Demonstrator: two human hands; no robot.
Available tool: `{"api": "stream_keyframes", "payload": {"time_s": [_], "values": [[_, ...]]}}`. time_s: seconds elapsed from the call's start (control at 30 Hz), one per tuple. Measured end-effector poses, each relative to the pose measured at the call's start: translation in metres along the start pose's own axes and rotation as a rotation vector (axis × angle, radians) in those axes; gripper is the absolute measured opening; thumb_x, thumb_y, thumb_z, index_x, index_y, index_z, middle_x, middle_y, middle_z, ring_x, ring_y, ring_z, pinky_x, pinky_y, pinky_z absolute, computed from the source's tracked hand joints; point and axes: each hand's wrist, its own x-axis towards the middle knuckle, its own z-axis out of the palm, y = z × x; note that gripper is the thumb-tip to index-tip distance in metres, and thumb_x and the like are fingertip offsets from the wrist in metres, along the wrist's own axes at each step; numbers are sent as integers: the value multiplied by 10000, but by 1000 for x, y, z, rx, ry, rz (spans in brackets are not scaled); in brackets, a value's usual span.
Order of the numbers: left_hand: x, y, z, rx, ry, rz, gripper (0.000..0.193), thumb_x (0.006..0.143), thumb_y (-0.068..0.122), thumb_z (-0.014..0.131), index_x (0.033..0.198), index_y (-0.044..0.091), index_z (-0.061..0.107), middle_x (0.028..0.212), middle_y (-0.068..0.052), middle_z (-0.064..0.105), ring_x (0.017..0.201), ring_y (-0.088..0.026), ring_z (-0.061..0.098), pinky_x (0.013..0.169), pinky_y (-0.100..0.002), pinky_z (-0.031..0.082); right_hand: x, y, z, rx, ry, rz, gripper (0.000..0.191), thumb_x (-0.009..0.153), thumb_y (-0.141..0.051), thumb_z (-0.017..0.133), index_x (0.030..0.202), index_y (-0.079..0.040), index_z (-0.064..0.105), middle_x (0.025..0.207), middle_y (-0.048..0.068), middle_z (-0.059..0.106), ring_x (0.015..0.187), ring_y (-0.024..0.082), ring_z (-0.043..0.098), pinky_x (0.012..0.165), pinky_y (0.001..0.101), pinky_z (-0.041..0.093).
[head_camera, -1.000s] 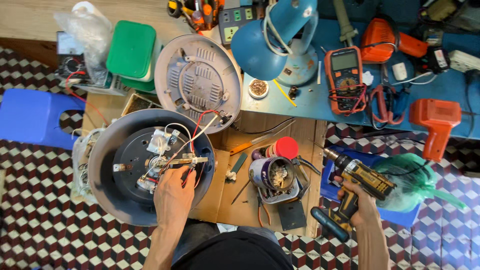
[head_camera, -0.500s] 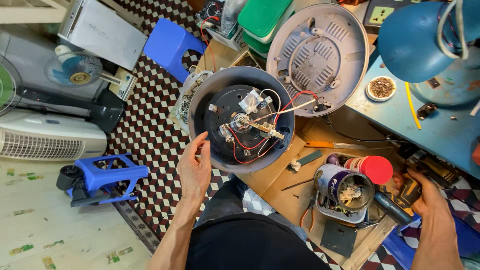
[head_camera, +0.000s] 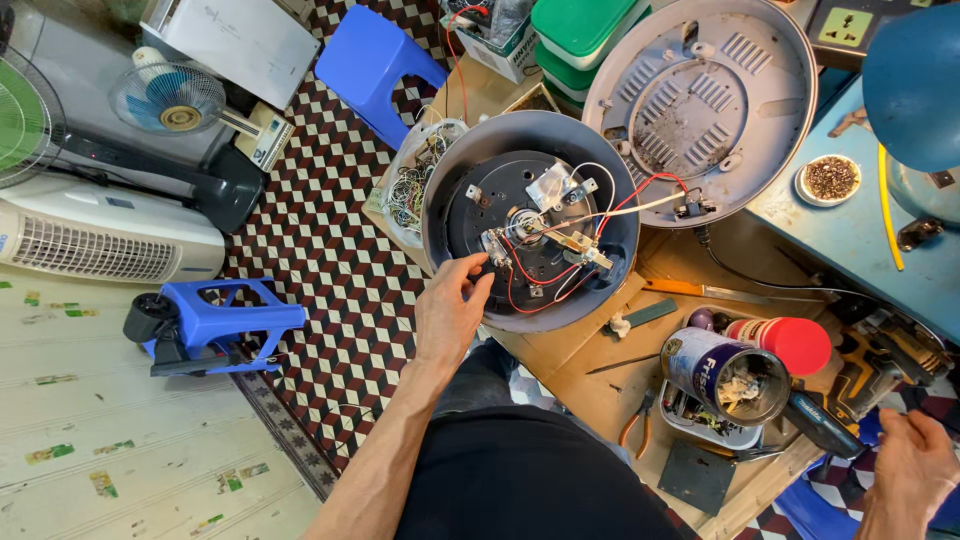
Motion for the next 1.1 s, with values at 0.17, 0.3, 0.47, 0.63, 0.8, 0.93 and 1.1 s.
{"api": "stream_keyframes", "payload": {"time_s": [0.17,0.3,0.47,0.63,0.8,0.93,1.1], "values": [[12,-1,-6,19,-67,-80,300,889,214,738,1172,119,723,960,-41,717,705,-201,667,652,-353,545,0,-1,9,-90,4,-22,413,958,-65,776,1291,133,634,1182,141,721,1016,177,701,887,262,555],[15,-3,-6,-3,-56,-40,271,912,223,727,1163,121,724,956,-39,725,733,-197,689,670,-349,550,17,-15,31,-53,-38,319,452,947,-201,822,1278,62,663,1058,138,706,847,214,671,702,329,542],[19,-1,-6,-30,-64,-28,241,940,210,707,1164,122,728,990,-54,716,771,-207,704,692,-353,555,20,-32,43,-162,-137,230,436,939,-211,825,1241,74,691,1118,150,732,900,223,701,737,347,560],[19,6,-4,-10,-233,-62,339,889,207,715,1218,130,690,1016,-70,663,759,-223,692,696,-371,552,20,-46,50,-60,-170,302,394,935,-155,821,1250,39,684,1089,143,729,903,244,710,761,394,596],[20,7,4,-16,-212,-52,287,895,224,722,1164,128,697,1047,-62,663,801,-223,704,713,-375,551,36,-43,55,107,-272,481,336,988,-180,778,1252,-30,636,994,125,724,827,219,722,706,379,621],[23,-1,6,-21,-183,0,217,916,224,720,1115,137,725,1043,-60,681,840,-232,718,739,-373,553,47,-37,54,249,-380,553,228,1029,-218,710,1209,-94,646,909,60,698,741,174,694,643,335,601],[27,-7,5,-62,-195,20,213,904,219,720,1096,129,734,1059,-56,687,845,-234,721,746,-367,559,38,-33,27,205,-321,596,155,1058,-247,709,1163,-161,635,842,42,654,696,189,651,601,382,576]]}}
